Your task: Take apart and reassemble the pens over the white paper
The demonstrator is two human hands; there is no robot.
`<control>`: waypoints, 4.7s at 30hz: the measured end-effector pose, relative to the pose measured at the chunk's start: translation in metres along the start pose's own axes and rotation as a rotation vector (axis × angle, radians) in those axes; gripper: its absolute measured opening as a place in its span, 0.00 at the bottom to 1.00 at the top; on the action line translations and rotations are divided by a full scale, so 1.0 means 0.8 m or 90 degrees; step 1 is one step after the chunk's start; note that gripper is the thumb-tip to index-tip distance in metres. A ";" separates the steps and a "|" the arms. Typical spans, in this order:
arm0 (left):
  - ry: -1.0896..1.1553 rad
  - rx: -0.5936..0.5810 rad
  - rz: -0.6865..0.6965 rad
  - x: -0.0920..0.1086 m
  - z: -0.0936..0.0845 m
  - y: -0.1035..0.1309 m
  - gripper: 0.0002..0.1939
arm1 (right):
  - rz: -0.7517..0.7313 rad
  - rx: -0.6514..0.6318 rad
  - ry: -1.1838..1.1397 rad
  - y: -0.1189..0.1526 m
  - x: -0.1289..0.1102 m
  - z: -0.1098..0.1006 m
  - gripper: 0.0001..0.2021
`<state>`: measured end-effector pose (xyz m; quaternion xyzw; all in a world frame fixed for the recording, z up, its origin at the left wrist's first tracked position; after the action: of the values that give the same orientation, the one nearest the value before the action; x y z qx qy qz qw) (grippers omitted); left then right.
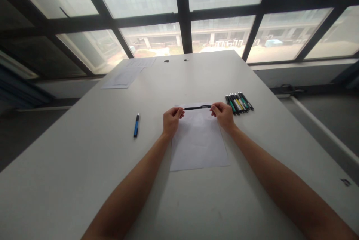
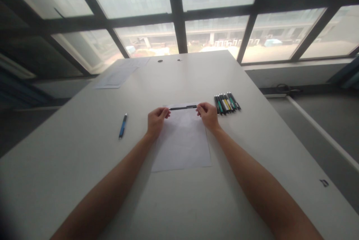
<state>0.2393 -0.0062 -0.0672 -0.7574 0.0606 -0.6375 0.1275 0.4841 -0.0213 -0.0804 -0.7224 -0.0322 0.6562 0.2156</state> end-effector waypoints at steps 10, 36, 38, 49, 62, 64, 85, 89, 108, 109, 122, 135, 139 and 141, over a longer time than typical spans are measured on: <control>0.003 -0.009 -0.001 0.001 0.000 -0.001 0.17 | -0.003 0.002 0.016 0.000 -0.001 0.000 0.16; -0.007 -0.026 0.003 0.002 0.000 0.000 0.20 | -0.015 -0.004 0.061 0.004 -0.013 -0.001 0.17; -0.007 -0.024 -0.001 0.002 0.000 0.000 0.20 | -0.012 -0.003 0.061 0.004 -0.014 -0.001 0.17; -0.012 -0.034 0.000 -0.001 0.000 0.000 0.22 | -0.013 -0.006 0.075 0.004 -0.016 -0.001 0.19; -0.020 -0.028 0.001 -0.003 0.000 -0.001 0.24 | -0.019 -0.011 0.086 0.005 -0.015 -0.001 0.22; -0.017 -0.025 -0.002 -0.004 0.000 -0.001 0.24 | -0.018 -0.011 0.092 0.005 -0.014 -0.001 0.22; -0.026 -0.036 -0.014 -0.001 0.001 0.001 0.25 | -0.022 -0.003 0.095 0.004 -0.014 -0.001 0.23; -0.030 -0.039 -0.006 0.002 0.002 0.001 0.25 | -0.028 0.003 0.104 0.004 -0.015 -0.001 0.23; -0.015 -0.041 -0.002 0.001 0.001 0.000 0.24 | -0.023 0.003 0.124 0.005 -0.018 -0.001 0.23; -0.017 -0.041 -0.002 0.001 0.001 0.000 0.24 | -0.020 0.003 0.124 0.005 -0.018 0.000 0.23; -0.040 -0.072 0.034 0.001 0.002 0.001 0.15 | -0.009 0.014 0.097 0.002 -0.015 0.000 0.19; -0.075 -0.107 0.044 0.002 0.004 0.001 0.16 | 0.009 -0.086 0.002 0.003 -0.006 0.008 0.17; -0.115 -0.139 0.058 0.004 0.006 0.002 0.18 | 0.001 -0.088 -0.005 0.004 -0.007 0.007 0.16; -0.128 -0.155 0.065 0.006 0.007 0.003 0.19 | 0.005 -0.084 -0.016 0.004 -0.007 0.007 0.15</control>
<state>0.2457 -0.0095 -0.0639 -0.8230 0.1630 -0.5393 0.0723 0.4776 -0.0243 -0.0768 -0.7271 -0.0752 0.6623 0.1643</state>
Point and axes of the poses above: each hand's wrist, its own y-axis away from the middle knuckle, its own z-axis out of the palm, x = y × z, the point moved 3 cm from there along -y, towards the middle knuckle, and after that the axes turned 2 degrees about -y, right-handed, at the moved point
